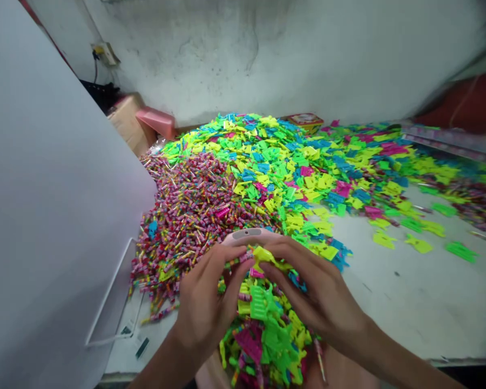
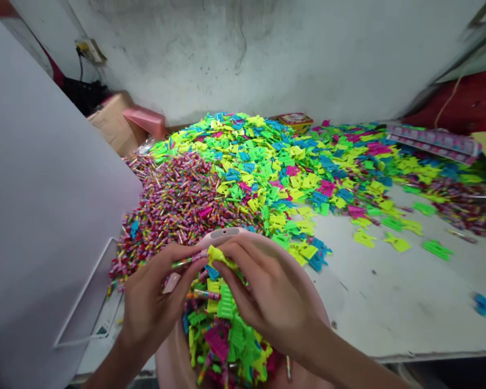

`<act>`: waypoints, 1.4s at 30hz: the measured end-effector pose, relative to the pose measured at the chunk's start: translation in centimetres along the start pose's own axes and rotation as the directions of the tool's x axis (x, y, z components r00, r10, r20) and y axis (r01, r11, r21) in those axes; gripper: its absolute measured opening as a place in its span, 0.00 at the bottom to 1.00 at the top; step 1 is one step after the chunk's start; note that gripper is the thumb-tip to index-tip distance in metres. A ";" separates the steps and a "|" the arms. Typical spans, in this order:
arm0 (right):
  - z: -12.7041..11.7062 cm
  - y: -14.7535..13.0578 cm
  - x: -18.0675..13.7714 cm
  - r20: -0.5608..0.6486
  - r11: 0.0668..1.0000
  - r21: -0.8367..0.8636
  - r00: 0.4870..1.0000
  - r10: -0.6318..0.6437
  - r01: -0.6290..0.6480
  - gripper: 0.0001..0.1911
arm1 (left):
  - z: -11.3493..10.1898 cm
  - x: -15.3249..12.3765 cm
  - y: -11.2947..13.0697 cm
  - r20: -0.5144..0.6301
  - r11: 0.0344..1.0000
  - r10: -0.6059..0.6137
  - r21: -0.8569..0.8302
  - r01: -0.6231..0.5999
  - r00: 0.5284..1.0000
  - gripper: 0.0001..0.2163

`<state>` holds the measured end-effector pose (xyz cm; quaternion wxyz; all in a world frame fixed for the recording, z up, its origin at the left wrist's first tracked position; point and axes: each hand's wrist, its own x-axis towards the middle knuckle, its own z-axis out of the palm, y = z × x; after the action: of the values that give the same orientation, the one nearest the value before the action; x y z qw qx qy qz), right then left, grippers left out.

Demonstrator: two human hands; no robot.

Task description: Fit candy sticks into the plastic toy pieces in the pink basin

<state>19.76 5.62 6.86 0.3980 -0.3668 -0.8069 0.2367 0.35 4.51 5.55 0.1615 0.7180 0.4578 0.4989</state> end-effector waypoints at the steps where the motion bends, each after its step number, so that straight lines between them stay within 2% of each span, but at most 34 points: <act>1: 0.0 0.2 -0.1 0.015 1.000 0.008 1.000 0.000 -0.001 0.13 | -0.1 0.1 -0.2 0.033 1.000 -0.004 -0.031 0.005 0.999 0.07; 5: 0.1 0.9 -0.2 0.077 0.993 0.069 0.993 0.094 -0.100 0.06 | -0.6 0.7 -1.2 0.232 0.969 -0.114 -0.186 0.159 0.966 0.04; 7: 0.2 0.9 -0.2 0.071 0.987 0.088 0.989 0.130 -0.136 0.06 | -0.6 0.9 -1.6 0.258 0.965 -0.129 -0.188 0.181 0.958 0.04; 11: 0.3 0.7 -0.2 0.033 0.986 0.093 0.990 0.139 -0.141 0.08 | -0.7 0.7 -2.1 0.182 0.988 -0.065 -0.124 0.088 0.981 0.04; 15: 0.6 1.1 -0.1 0.104 0.959 0.149 0.969 0.225 -0.239 0.09 | -0.5 0.7 -2.8 0.309 0.984 -0.059 -0.142 0.107 0.949 0.04; 19: 1.3 2.4 0.3 0.074 0.940 0.126 0.947 0.311 -0.319 0.10 | 0.3 0.4 -3.2 0.219 0.997 0.059 0.029 -0.067 0.974 0.04; 21: 1.3 2.8 0.5 0.064 0.922 0.158 0.936 0.346 -0.352 0.10 | 0.5 0.1 -2.9 0.179 0.995 0.088 0.037 -0.096 0.980 0.03; 23: 1.0 2.9 0.6 0.096 0.885 0.245 0.918 0.385 -0.396 0.12 | 0.5 -0.1 -2.5 0.100 0.997 -0.017 -0.073 0.024 0.995 0.03; 25: 0.6 2.6 0.7 0.179 0.847 0.311 0.902 0.394 -0.432 0.13 | 0.4 -0.1 -2.0 0.062 0.941 -0.210 -0.257 0.219 0.976 0.05; 27: 0.3 2.0 0.6 0.233 0.837 0.320 0.893 0.385 -0.445 0.14 | 0.3 -0.1 -1.7 0.128 0.834 -0.353 -0.406 0.374 0.927 0.07; 29: 0.3 1.5 0.5 0.192 0.856 0.302 0.907 0.376 -0.419 0.16 | 0.2 -0.1 -1.6 0.199 0.755 -0.404 -0.479 0.449 0.893 0.08; 32: 0.7 0.9 0.2 0.118 0.883 0.274 0.924 0.363 -0.381 0.17 | 0.1 -0.2 -1.5 0.209 0.737 -0.401 -0.505 0.449 0.892 0.07; 42: 1.1 0.0 0.0 0.080 0.922 0.179 0.939 0.335 -0.344 0.17 | -0.2 -0.9 -1.3 0.238 0.722 -0.389 -0.521 0.455 0.890 0.08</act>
<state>18.88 5.49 6.24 0.3646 -0.4554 -0.7142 0.3867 -0.55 4.38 4.20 0.5005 0.5410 0.4313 0.5204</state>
